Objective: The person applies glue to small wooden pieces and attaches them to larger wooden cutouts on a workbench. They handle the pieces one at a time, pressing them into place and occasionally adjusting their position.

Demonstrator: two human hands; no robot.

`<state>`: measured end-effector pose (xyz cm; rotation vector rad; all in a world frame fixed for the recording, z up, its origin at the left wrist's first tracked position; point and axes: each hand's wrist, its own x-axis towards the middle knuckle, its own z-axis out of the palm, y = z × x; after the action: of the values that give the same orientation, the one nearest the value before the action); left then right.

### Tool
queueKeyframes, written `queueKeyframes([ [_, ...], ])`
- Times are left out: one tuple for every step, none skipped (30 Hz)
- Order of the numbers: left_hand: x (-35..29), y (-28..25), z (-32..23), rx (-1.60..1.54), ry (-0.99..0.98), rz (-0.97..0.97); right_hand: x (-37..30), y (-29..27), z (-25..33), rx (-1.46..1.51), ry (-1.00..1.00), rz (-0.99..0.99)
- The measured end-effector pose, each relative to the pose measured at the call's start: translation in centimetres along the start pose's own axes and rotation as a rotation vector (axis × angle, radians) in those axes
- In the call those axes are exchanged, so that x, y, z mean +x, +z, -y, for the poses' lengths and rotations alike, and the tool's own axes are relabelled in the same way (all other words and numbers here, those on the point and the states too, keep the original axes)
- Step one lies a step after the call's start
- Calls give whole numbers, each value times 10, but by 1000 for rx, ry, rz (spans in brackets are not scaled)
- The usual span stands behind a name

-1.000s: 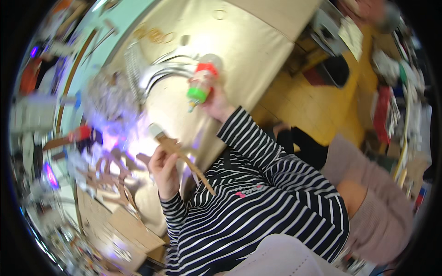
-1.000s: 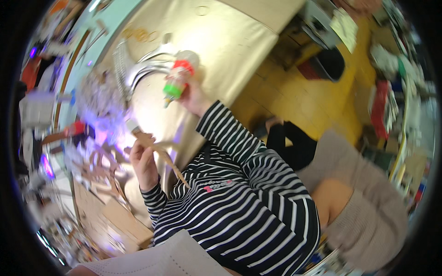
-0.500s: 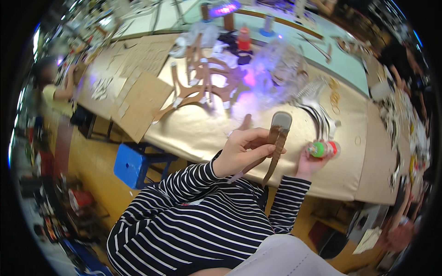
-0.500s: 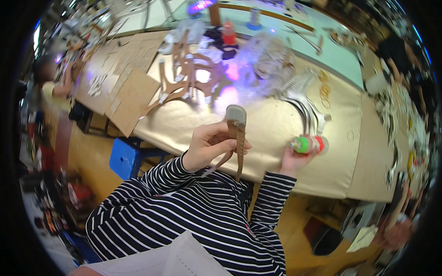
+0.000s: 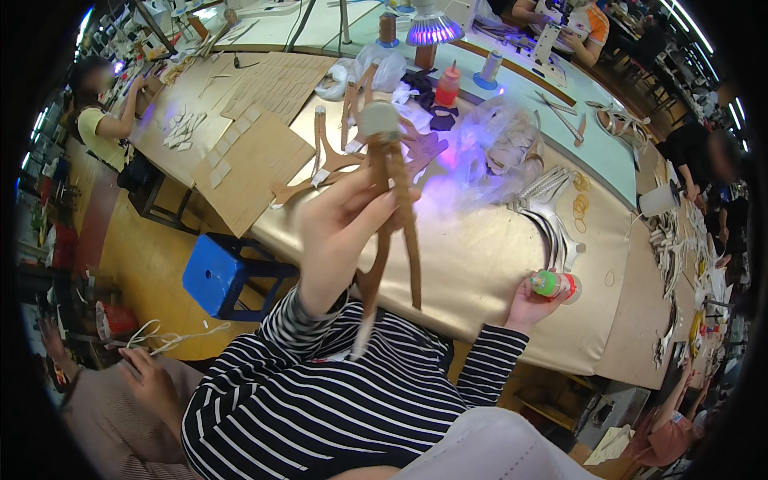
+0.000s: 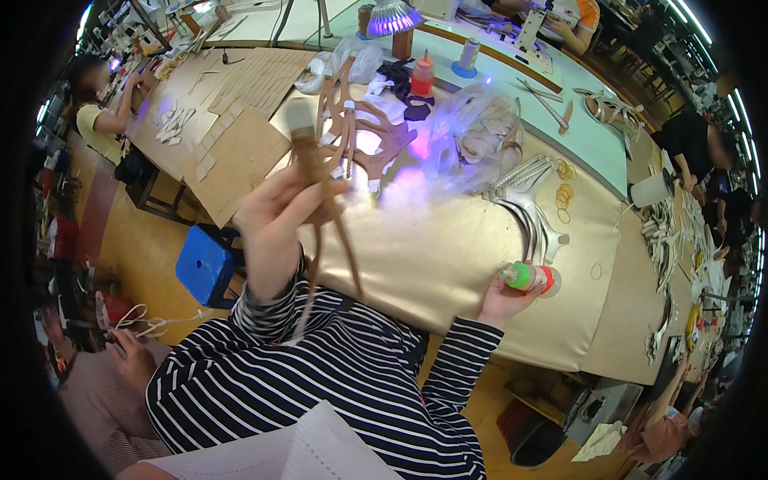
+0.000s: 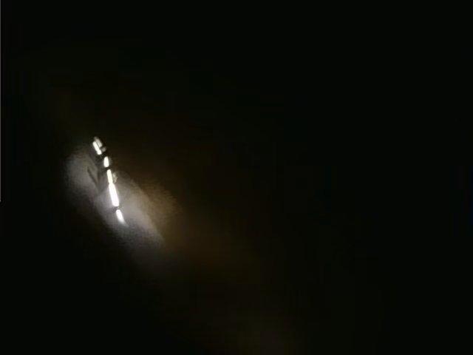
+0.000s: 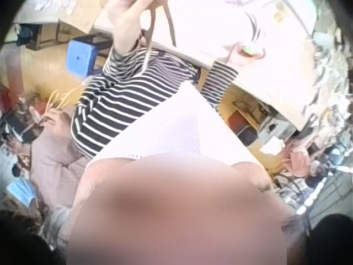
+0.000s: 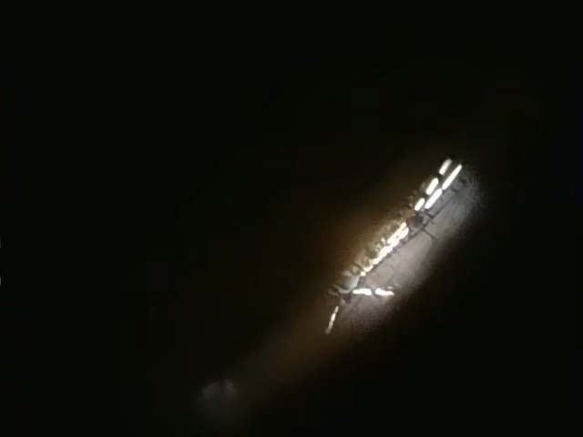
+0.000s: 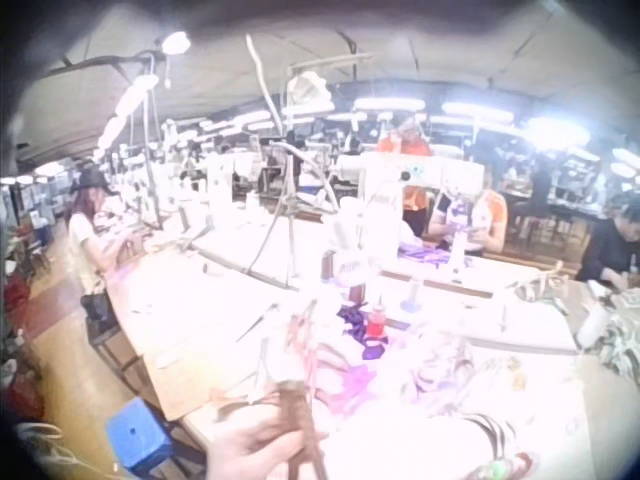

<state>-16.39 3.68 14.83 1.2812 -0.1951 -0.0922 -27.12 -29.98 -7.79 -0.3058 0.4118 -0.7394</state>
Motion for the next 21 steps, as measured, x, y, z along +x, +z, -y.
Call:
queueKeyframes([
  [20,1,21,-2,45,30,-1,1,0,1,15,9],
  [42,5,46,2,-74,32,-3,2,0,1,30,15],
  [62,7,72,-23,-116,64,-4,3,0,0,37,11],
  [77,6,96,-10,-95,51,-6,4,1,-2,43,10],
  [90,5,119,32,-148,7,-6,4,1,-4,47,13],
  [101,3,138,13,-93,7,-7,4,1,6,54,14],
  [110,-1,153,25,-116,-22,-8,4,0,17,61,13],
  [117,-3,165,47,-179,-69,-8,4,-1,29,67,9],
  [123,-4,175,73,-133,-93,-7,5,-1,35,44,-26],
  [128,-6,180,39,-167,-96,-7,7,-3,42,22,-61],
  [132,-7,184,-7,-198,-109,-6,8,-4,48,3,-98],
  [135,-7,187,51,-103,-118,-6,10,-5,53,6,-95],
  [138,-7,189,72,-139,-107,-7,11,-6,60,14,-88],
  [139,-8,189,93,-174,-100,-7,13,-7,65,24,-80],
  [140,-9,190,124,-224,-123,-7,15,-7,74,30,-47],
  [139,-9,190,120,-248,-147,-8,17,-7,83,37,-13],
  [138,-9,191,104,-268,-125,-9,18,-7,99,54,1],
  [137,-10,191,89,-289,-124,-10,19,-7,100,50,70],
  [136,-10,192,67,-318,-119,-11,19,-8,26,15,50],
  [135,-11,192,77,-315,-110,-12,18,-8,-36,-19,23],
  [135,-11,191,68,-313,-113,-13,17,-10,-99,-54,-4],
])
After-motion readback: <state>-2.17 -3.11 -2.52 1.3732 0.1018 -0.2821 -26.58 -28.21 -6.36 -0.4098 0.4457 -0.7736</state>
